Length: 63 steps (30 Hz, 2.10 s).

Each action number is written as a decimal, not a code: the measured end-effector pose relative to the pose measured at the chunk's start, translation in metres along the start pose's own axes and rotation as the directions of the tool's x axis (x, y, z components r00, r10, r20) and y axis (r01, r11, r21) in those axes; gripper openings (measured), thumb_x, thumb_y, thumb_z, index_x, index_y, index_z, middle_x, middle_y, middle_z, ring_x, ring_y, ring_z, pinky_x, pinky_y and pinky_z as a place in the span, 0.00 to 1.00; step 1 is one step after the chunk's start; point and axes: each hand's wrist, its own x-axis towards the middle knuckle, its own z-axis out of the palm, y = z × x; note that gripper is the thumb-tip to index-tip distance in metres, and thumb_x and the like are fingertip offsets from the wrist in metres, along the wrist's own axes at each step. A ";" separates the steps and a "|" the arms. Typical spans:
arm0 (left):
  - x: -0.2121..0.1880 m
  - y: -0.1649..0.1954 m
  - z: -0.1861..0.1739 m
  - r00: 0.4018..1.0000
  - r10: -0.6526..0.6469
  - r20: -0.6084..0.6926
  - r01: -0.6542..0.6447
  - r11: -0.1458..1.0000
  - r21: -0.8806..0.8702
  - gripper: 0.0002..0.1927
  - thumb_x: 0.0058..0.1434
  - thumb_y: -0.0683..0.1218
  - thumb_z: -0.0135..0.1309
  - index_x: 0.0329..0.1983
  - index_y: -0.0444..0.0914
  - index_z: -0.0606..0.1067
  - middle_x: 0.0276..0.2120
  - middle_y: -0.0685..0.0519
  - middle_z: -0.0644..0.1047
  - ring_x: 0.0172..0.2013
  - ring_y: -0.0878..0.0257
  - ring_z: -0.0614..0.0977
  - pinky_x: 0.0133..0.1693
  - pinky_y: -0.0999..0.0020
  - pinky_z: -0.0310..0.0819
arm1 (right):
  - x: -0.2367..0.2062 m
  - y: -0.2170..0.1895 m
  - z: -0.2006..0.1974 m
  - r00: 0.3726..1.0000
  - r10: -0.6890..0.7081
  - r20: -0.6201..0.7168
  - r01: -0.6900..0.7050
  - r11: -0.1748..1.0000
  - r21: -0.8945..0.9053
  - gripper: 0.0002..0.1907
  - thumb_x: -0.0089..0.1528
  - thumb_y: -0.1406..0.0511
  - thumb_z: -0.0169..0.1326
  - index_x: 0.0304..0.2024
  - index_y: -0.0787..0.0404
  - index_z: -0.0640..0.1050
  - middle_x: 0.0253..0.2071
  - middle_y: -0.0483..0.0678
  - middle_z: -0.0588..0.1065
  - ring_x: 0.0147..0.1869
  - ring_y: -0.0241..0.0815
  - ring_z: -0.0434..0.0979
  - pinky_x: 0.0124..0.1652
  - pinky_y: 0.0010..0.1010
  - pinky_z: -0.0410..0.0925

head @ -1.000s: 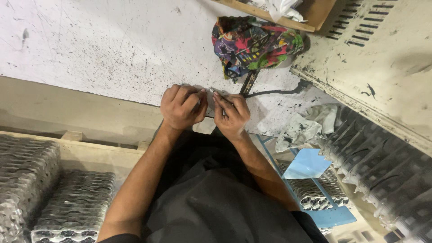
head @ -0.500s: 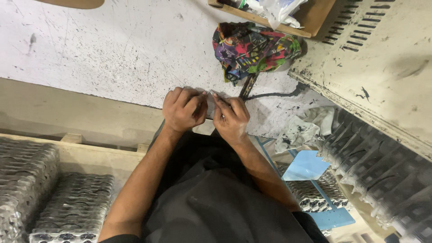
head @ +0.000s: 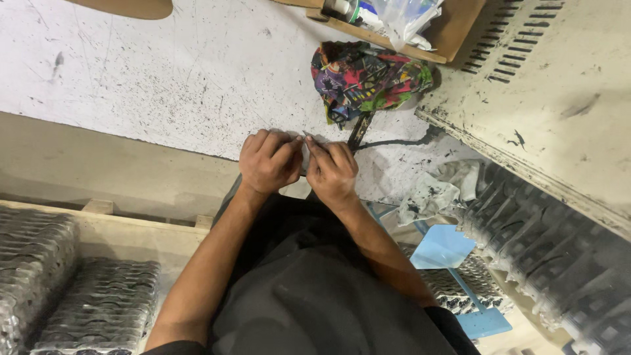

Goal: The person sits at a workbench and applies adhesive from a squeeze tube to small black electrical components arranged in a plastic tray, picking each component by hand, dispensing adhesive onto it, and placing it back in the tray. At one point the person retrieves a tube from a cardboard box on the floor before resuming application.

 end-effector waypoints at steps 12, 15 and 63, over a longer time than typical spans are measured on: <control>0.001 -0.003 0.004 0.999 -0.018 -0.029 0.018 1.000 0.006 0.10 0.54 0.41 0.66 0.35 0.44 0.77 0.34 0.56 0.76 0.33 0.56 0.76 0.33 0.60 0.67 | 0.004 -0.014 -0.014 0.991 0.130 -0.040 -0.130 0.991 -0.008 0.13 0.56 0.75 0.63 0.44 0.61 0.84 0.33 0.48 0.76 0.36 0.49 0.78 0.37 0.37 0.72; 0.005 -0.003 -0.001 1.000 -0.016 0.009 0.016 0.999 -0.032 0.12 0.52 0.41 0.64 0.40 0.44 0.79 0.37 0.55 0.77 0.34 0.55 0.77 0.34 0.60 0.69 | 0.017 -0.017 -0.019 0.971 0.240 -0.023 -0.235 0.964 0.127 0.12 0.58 0.74 0.64 0.44 0.61 0.84 0.37 0.48 0.79 0.37 0.47 0.80 0.37 0.35 0.73; 0.027 0.227 0.024 0.662 0.319 0.678 -0.022 0.912 -0.409 0.10 0.60 0.35 0.55 0.44 0.38 0.78 0.38 0.46 0.77 0.34 0.51 0.81 0.35 0.53 0.74 | -0.194 -0.019 -0.211 0.516 0.766 -0.382 -0.685 0.637 0.353 0.07 0.61 0.67 0.61 0.40 0.63 0.83 0.37 0.53 0.80 0.37 0.48 0.82 0.35 0.35 0.72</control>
